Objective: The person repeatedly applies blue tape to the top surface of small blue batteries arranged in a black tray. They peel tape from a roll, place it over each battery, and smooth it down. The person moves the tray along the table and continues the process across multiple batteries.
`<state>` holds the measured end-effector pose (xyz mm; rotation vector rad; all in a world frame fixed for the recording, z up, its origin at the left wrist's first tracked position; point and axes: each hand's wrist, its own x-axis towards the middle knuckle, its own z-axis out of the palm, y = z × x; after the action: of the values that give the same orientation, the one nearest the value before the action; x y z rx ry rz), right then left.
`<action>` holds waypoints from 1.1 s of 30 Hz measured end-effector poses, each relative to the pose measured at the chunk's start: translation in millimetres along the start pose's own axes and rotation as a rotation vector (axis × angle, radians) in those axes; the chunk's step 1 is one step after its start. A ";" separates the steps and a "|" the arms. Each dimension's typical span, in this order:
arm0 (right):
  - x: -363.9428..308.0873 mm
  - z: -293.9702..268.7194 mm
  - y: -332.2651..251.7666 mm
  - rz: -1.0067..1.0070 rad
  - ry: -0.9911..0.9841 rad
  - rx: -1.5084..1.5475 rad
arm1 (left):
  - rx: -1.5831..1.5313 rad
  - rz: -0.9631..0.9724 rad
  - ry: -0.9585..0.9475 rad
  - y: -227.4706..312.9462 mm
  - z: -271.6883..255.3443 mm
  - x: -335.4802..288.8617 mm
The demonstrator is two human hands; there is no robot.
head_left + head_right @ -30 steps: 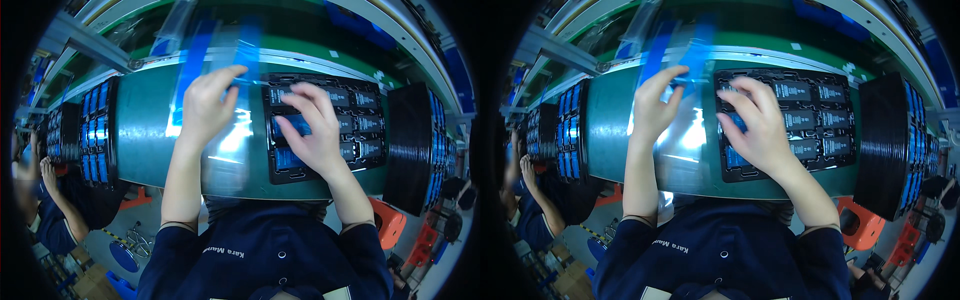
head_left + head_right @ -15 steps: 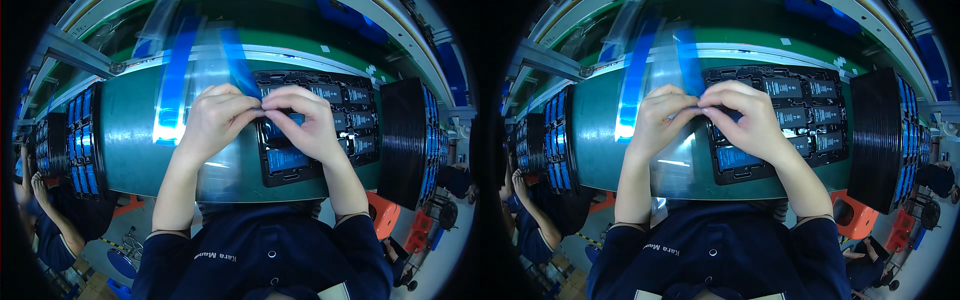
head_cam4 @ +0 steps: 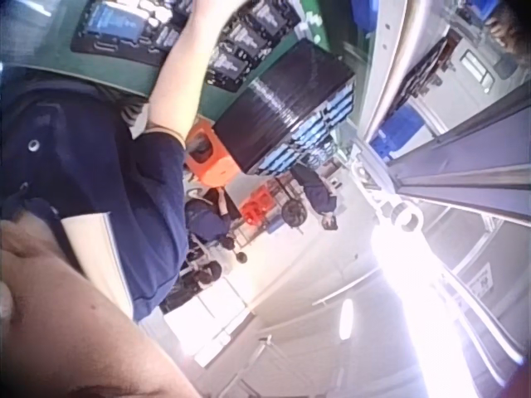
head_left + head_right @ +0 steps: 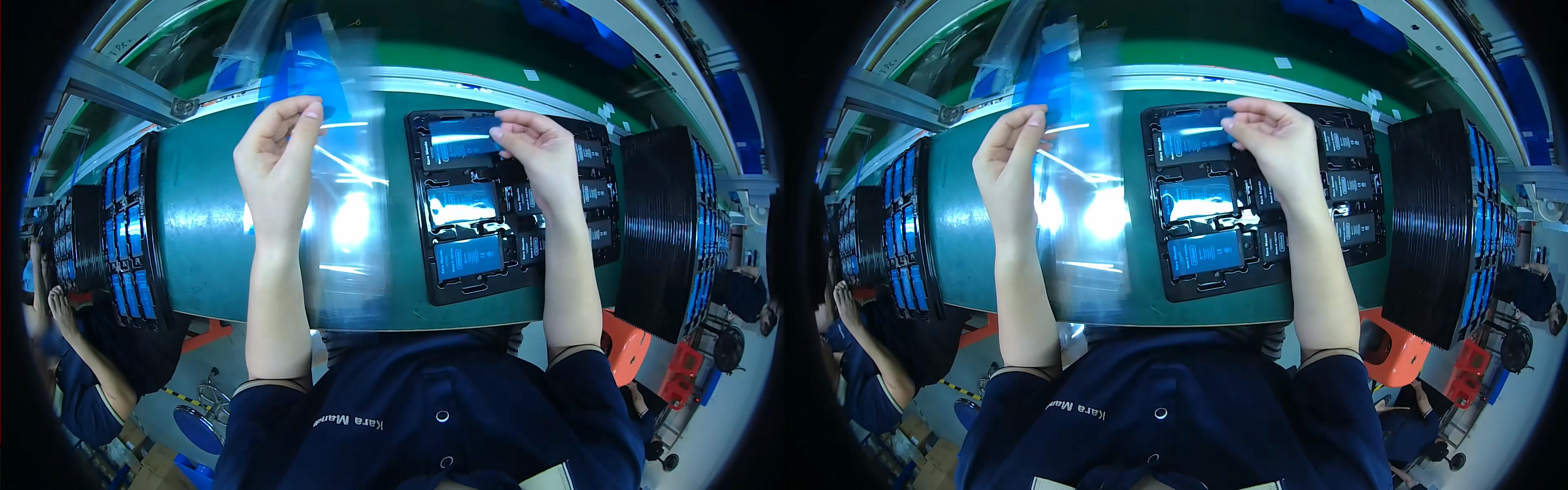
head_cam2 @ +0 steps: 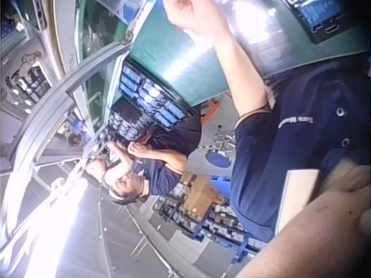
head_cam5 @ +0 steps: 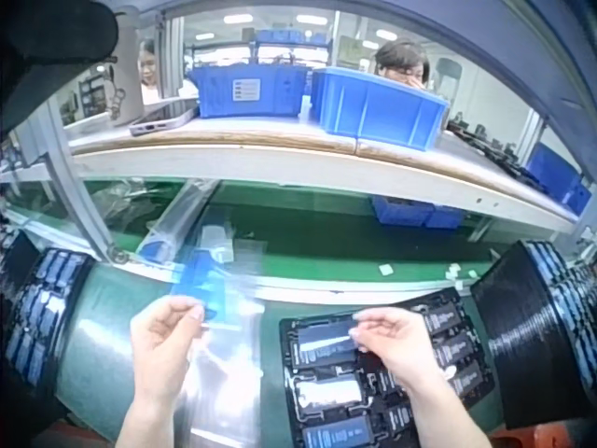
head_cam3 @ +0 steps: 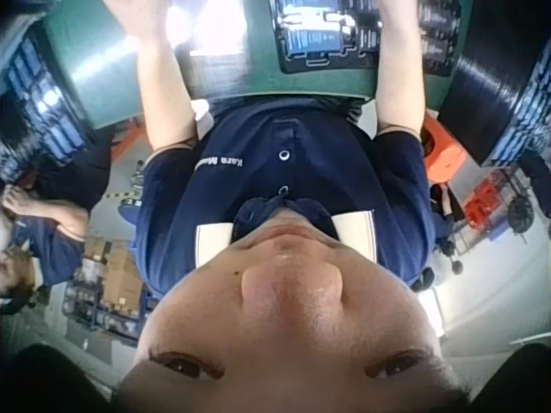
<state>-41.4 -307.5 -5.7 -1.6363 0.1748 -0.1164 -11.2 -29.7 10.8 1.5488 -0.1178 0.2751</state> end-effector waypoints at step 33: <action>-4.5 7.3 1.4 0.106 -0.030 -0.041 | 0.070 -0.058 -0.050 2.4 10.3 -7.3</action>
<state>-44.5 -299.6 -7.5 -1.6651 0.2420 -0.0070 -17.9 -40.7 11.6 1.6266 -0.1031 0.1972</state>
